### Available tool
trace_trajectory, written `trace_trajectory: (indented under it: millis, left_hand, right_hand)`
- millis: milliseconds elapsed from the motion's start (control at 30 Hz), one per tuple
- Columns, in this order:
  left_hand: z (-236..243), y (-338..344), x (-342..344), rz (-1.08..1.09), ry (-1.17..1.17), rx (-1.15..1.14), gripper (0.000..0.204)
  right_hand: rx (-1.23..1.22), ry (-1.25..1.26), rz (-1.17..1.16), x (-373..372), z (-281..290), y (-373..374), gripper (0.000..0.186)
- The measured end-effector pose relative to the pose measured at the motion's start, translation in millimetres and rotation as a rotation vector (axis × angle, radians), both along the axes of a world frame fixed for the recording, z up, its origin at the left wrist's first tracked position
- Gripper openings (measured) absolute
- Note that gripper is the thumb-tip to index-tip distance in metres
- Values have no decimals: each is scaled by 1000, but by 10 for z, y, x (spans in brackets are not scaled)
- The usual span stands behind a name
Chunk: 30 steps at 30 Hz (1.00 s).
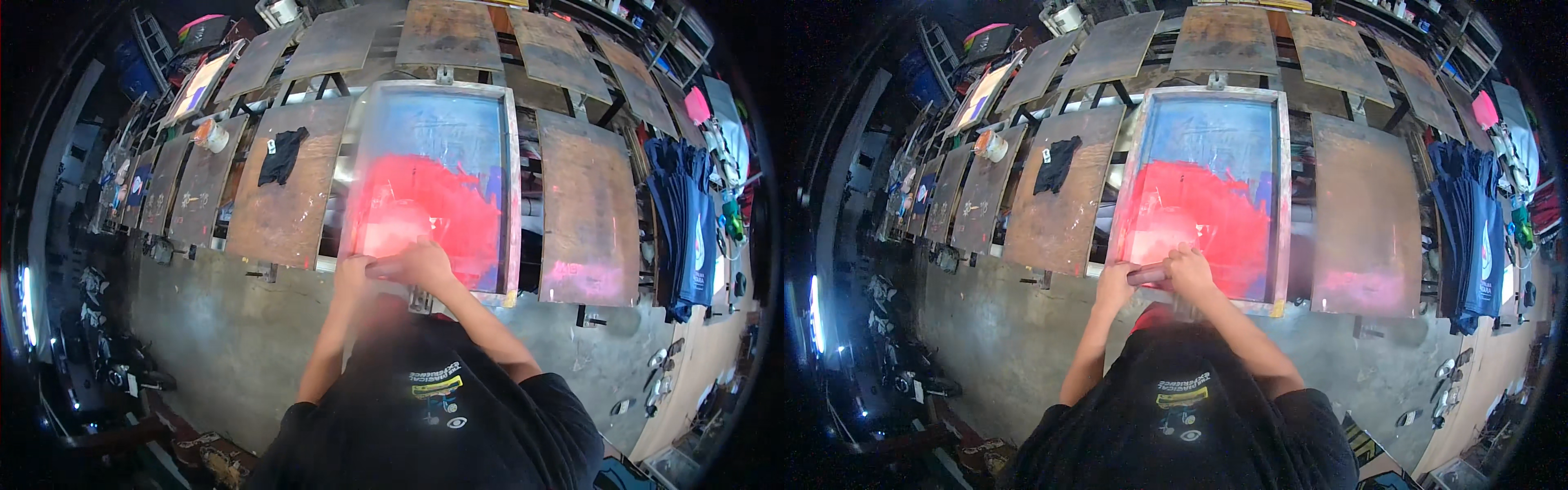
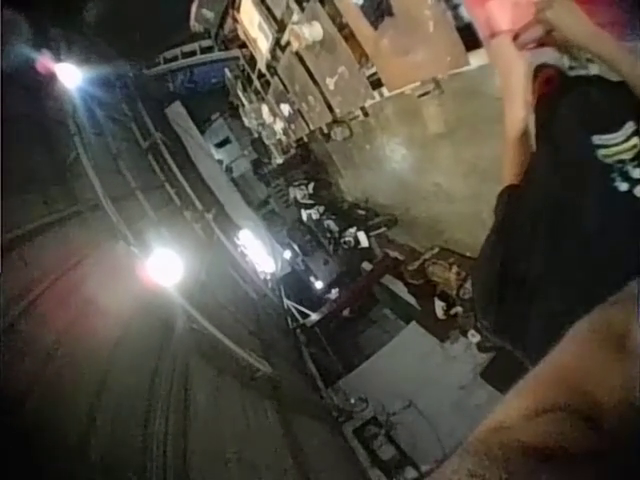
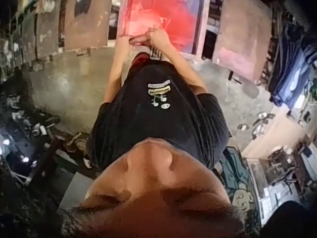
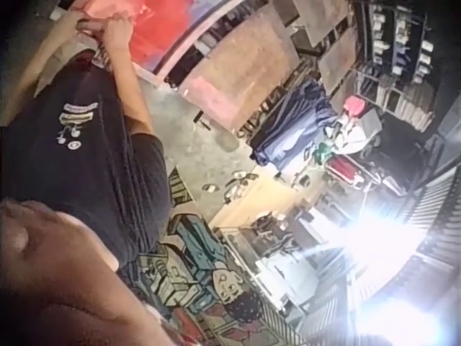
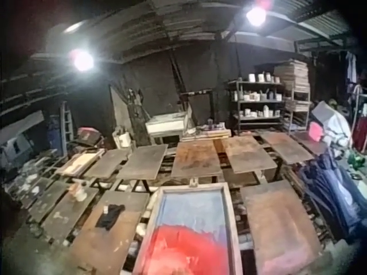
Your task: Printing a design onto a tote bag using a screen printing setup.
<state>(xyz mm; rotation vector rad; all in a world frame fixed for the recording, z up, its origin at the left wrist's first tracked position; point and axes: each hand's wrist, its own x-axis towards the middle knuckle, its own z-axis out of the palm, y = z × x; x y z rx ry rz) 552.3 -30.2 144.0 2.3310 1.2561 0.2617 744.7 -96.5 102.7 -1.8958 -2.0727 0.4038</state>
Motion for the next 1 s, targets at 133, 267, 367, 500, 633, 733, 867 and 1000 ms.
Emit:
trace_trajectory:
  millis: [133,267,367,500,633,733,867,1000]
  left_hand:
    - [-29,-9,1,-2,46,10,34]
    - [53,-81,22,-22,70,7,34]
    - [43,-130,29,-5,146,3,36]
    - [50,-158,29,-7,95,-4,36]
    - [17,-138,18,-32,103,20,36]
    - [-27,-128,23,-10,97,33,36]
    - [-148,-40,-50,-31,75,30,34]
    - [-43,105,-46,-70,102,15,30]
  right_hand:
    - [26,11,-15,-1,-64,-6,7]
    - [41,22,-2,24,-54,15,7]
    - [32,40,4,36,16,-8,7]
    - [23,-15,4,49,50,-3,8]
    - [15,-3,-5,68,77,0,8]
    - [-15,11,-19,67,112,-7,9]
    - [-15,-26,37,76,107,36,8]
    - [15,-70,97,125,168,90,6]
